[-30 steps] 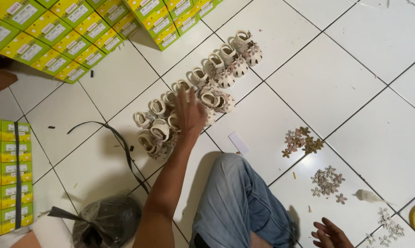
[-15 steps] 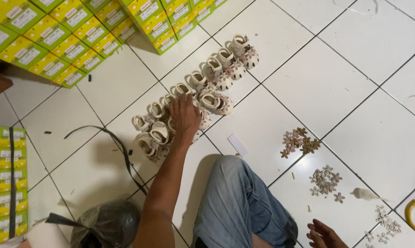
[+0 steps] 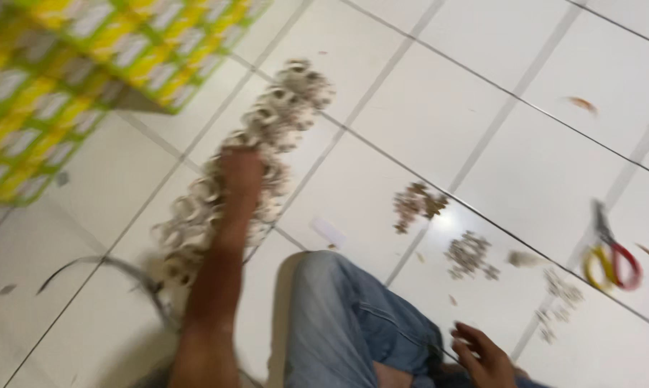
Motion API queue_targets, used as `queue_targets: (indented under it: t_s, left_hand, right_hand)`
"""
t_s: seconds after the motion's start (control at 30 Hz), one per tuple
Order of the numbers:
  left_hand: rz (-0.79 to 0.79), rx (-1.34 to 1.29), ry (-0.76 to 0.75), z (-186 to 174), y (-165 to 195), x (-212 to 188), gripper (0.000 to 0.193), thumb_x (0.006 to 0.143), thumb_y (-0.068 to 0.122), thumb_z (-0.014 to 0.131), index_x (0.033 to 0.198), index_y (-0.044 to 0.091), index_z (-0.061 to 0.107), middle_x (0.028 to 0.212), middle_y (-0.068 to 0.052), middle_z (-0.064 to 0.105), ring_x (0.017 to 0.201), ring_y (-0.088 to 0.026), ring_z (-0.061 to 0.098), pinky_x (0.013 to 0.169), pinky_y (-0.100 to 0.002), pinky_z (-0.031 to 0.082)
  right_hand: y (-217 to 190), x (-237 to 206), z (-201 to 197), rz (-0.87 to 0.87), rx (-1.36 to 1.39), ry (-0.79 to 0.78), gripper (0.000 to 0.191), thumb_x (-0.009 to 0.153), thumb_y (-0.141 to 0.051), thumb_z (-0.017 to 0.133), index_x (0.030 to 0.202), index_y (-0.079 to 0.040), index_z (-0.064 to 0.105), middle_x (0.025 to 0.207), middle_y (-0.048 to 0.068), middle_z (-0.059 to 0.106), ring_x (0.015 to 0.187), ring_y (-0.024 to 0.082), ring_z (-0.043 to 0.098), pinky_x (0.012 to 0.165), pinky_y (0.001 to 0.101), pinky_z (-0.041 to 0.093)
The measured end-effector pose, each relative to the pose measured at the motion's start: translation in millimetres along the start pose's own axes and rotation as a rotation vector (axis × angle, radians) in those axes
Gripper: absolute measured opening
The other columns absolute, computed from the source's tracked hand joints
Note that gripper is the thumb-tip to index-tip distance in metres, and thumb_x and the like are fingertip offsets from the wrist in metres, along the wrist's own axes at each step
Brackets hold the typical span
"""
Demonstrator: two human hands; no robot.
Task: The person sits on the floor and decorates small white shoes by applying glue and attaching flower-shaped embellishments. They pick up a shoe, apply glue with a tube, place a flower, and repeat the process on multiple shoes, arranging finished ones in a row.
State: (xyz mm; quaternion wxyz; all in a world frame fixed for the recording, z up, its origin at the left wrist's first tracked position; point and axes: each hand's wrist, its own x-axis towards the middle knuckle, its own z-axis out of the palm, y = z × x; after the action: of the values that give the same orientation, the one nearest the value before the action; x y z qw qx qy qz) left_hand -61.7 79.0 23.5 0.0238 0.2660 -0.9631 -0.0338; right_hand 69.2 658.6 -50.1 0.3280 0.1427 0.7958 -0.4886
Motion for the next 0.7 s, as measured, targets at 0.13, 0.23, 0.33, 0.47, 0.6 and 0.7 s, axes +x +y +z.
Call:
queue_targets:
  t_s: [0.13, 0.23, 0.33, 0.47, 0.6, 0.7]
  left_hand:
    - [0.035, -0.125, 0.183, 0, 12, -18, 0.034, 0.097, 0.012, 0.063, 0.129, 0.001, 0.062, 0.132, -0.021, 0.06, 0.129, -0.036, 0.054, 0.118, -0.053, 0.034]
    - [0.129, -0.347, 0.317, -7, 55, -41, 0.038, 0.098, 0.011, 0.063, 0.134, 0.001, 0.059, 0.139, -0.021, 0.057, 0.134, -0.036, 0.052, 0.117, -0.051, 0.036]
    - [0.244, -0.606, 0.19, 8, 112, -85, 0.042, 0.099, 0.011, 0.062, 0.139, 0.002, 0.057, 0.146, -0.021, 0.054, 0.138, -0.036, 0.049, 0.117, -0.049, 0.038]
    - [0.469, -0.684, -0.14, 61, 205, -182, 0.047, 0.098, 0.014, 0.064, 0.142, 0.004, 0.055, 0.152, -0.019, 0.049, 0.142, -0.036, 0.045, 0.114, -0.045, 0.04]
    - [0.685, -0.685, -0.404, 94, 299, -291, 0.052, 0.095, 0.019, 0.062, 0.145, 0.006, 0.054, 0.156, -0.018, 0.046, 0.145, -0.037, 0.042, 0.119, -0.045, 0.033]
    - [0.769, -0.601, -0.618, 103, 345, -348, 0.055, 0.096, 0.021, 0.061, 0.148, 0.007, 0.048, 0.161, -0.018, 0.037, 0.147, -0.036, 0.035, 0.118, -0.044, 0.033]
  right_hand:
    - [-13, -20, -22, -0.244, -0.082, 0.035, 0.044, 0.09, -0.017, 0.068, 0.132, -0.007, 0.064, 0.122, 0.01, 0.077, 0.098, 0.02, 0.076, 0.08, 0.0331, 0.063]
    - [-24, -28, -56, -0.252, -0.075, 0.111, 0.043, 0.092, -0.02, 0.067, 0.133, -0.007, 0.062, 0.121, 0.009, 0.075, 0.096, 0.02, 0.074, 0.073, 0.0344, 0.063]
    - [-22, -28, -89, -0.311, -0.12, 0.258, 0.041, 0.093, -0.02, 0.067, 0.132, -0.007, 0.064, 0.121, 0.011, 0.074, 0.094, 0.021, 0.074, 0.074, 0.0348, 0.062]
    - [3, -22, -105, -0.372, -0.156, 0.379, 0.039, 0.096, -0.019, 0.067, 0.131, -0.004, 0.065, 0.122, 0.014, 0.073, 0.098, 0.022, 0.073, 0.079, 0.0353, 0.061]
    - [34, -40, -128, -0.248, -0.009, 0.314, 0.04, 0.094, -0.021, 0.068, 0.131, -0.007, 0.065, 0.118, 0.011, 0.075, 0.094, 0.022, 0.076, 0.081, 0.034, 0.062]
    - [53, -67, -165, -0.335, 0.113, 0.334, 0.039, 0.095, -0.022, 0.069, 0.13, -0.007, 0.066, 0.12, 0.011, 0.075, 0.099, 0.021, 0.075, 0.083, 0.0338, 0.062]
